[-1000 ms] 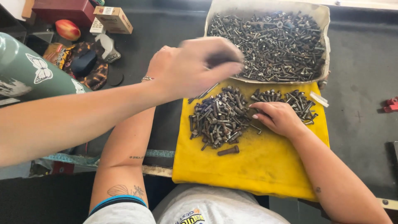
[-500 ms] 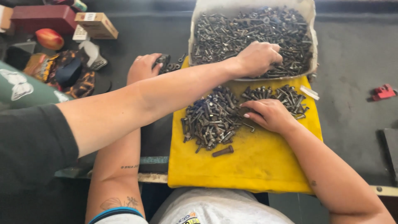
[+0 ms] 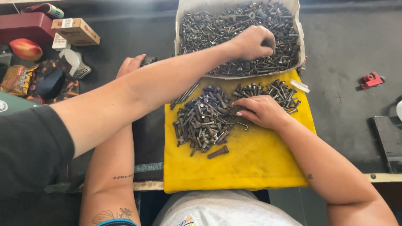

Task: Sorting through a large container of various screws, bolts, and small metal parts on a workbench.

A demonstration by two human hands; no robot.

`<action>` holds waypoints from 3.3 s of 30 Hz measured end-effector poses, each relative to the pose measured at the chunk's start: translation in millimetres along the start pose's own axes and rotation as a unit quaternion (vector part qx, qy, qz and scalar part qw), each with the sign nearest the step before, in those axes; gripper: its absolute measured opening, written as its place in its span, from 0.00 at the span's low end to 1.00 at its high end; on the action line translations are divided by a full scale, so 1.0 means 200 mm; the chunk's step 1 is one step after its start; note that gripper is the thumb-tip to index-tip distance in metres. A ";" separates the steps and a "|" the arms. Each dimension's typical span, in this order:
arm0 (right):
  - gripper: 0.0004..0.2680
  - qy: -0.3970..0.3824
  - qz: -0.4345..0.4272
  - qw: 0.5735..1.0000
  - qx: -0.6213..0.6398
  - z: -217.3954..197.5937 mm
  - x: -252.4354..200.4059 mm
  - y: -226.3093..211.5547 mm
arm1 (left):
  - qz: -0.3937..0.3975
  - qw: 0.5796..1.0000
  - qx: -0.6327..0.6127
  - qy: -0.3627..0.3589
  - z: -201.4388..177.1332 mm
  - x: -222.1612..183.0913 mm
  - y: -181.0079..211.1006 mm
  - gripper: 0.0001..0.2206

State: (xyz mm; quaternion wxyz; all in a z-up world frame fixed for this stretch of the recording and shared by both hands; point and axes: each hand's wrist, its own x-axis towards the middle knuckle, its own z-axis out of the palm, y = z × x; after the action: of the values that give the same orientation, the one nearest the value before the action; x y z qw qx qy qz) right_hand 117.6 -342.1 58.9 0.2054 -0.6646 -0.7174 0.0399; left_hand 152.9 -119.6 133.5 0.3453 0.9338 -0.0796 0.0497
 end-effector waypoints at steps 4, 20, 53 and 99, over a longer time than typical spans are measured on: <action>0.12 -0.007 0.007 1.000 -0.002 -0.01 0.00 -0.01 | -0.107 0.986 -0.124 -0.037 -0.14 -0.10 0.11 0.04; 0.12 0.037 -0.058 0.997 -0.038 -0.03 0.01 -0.10 | 0.076 0.997 0.017 0.023 -0.11 -0.24 0.30 0.10; 0.14 0.152 -0.287 0.946 -0.010 -0.01 0.04 -0.31 | 0.006 0.921 0.347 0.176 -0.12 -0.85 -0.22 0.11; 0.11 0.156 -0.208 0.965 0.030 0.03 0.05 -0.19 | 0.137 0.948 0.083 0.276 0.07 -0.83 -0.08 0.21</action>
State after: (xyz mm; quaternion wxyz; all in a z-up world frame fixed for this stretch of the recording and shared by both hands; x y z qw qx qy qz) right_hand 79.9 -336.2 69.2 0.3385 -0.4922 -0.7973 -0.0862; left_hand -6.0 -98.1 88.3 0.2651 0.8890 -0.1040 0.3586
